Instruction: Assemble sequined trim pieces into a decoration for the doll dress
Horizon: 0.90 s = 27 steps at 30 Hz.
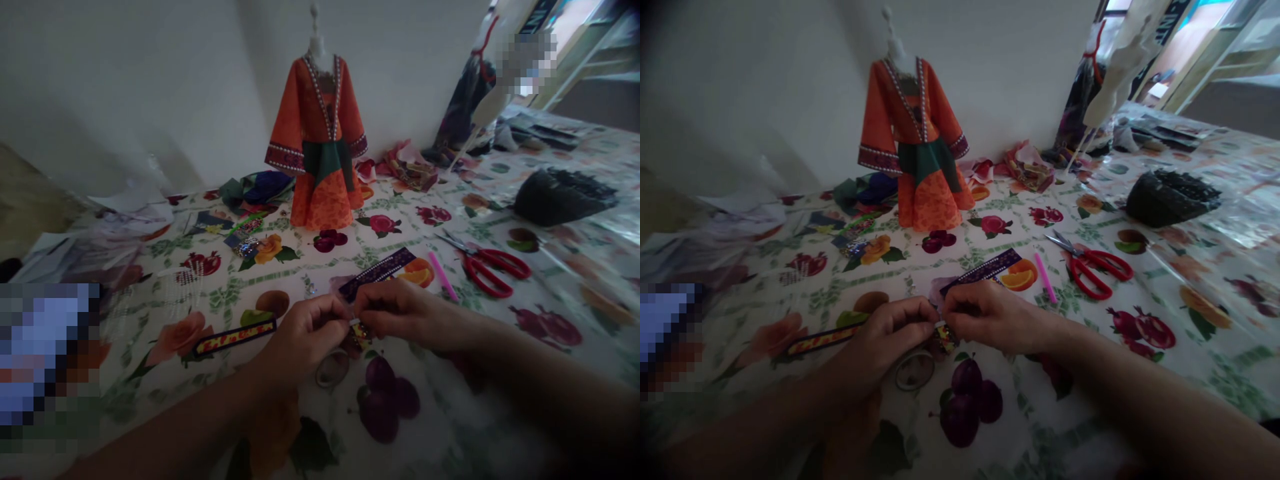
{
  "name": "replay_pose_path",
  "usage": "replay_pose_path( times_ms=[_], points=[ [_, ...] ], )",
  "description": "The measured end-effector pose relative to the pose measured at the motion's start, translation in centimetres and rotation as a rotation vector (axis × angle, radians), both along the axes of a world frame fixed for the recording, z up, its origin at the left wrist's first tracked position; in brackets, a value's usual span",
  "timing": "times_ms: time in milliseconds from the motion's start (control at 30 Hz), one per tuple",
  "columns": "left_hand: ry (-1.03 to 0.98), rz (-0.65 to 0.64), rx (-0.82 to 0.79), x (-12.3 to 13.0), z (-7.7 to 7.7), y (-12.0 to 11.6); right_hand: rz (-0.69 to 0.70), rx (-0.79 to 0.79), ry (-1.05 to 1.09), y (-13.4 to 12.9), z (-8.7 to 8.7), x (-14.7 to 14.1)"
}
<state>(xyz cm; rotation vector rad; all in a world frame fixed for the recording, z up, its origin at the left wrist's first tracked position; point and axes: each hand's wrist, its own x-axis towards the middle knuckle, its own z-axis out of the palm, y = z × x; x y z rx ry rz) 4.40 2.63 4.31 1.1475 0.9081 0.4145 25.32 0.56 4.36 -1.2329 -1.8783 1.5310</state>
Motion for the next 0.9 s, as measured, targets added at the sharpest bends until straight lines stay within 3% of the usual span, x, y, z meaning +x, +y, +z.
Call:
replay_pose_path(
  times_ms=[200, 400, 700, 800, 900],
  points=[
    [-0.017, 0.04, -0.069, 0.0, -0.2, -0.1, -0.002, 0.013, 0.019, 0.1, -0.3, 0.1],
    [-0.053, 0.027, -0.034, -0.1, -0.5, 0.0, -0.044, 0.052, 0.048, 0.3, -0.3, 0.2],
    [-0.188, 0.211, -0.064, -0.2, -0.9, 0.1, -0.414, 0.19, 0.177, -0.1, 0.3, -0.1],
    [-0.255, 0.339, -0.045, 0.0, -0.9, 0.1, -0.353, 0.218, 0.209, -1.0, 0.6, -0.8],
    [-0.319, 0.418, 0.077, -0.1, -1.2, 0.2, -0.256, 0.209, 0.175, -1.8, 0.3, -1.7]
  ],
)
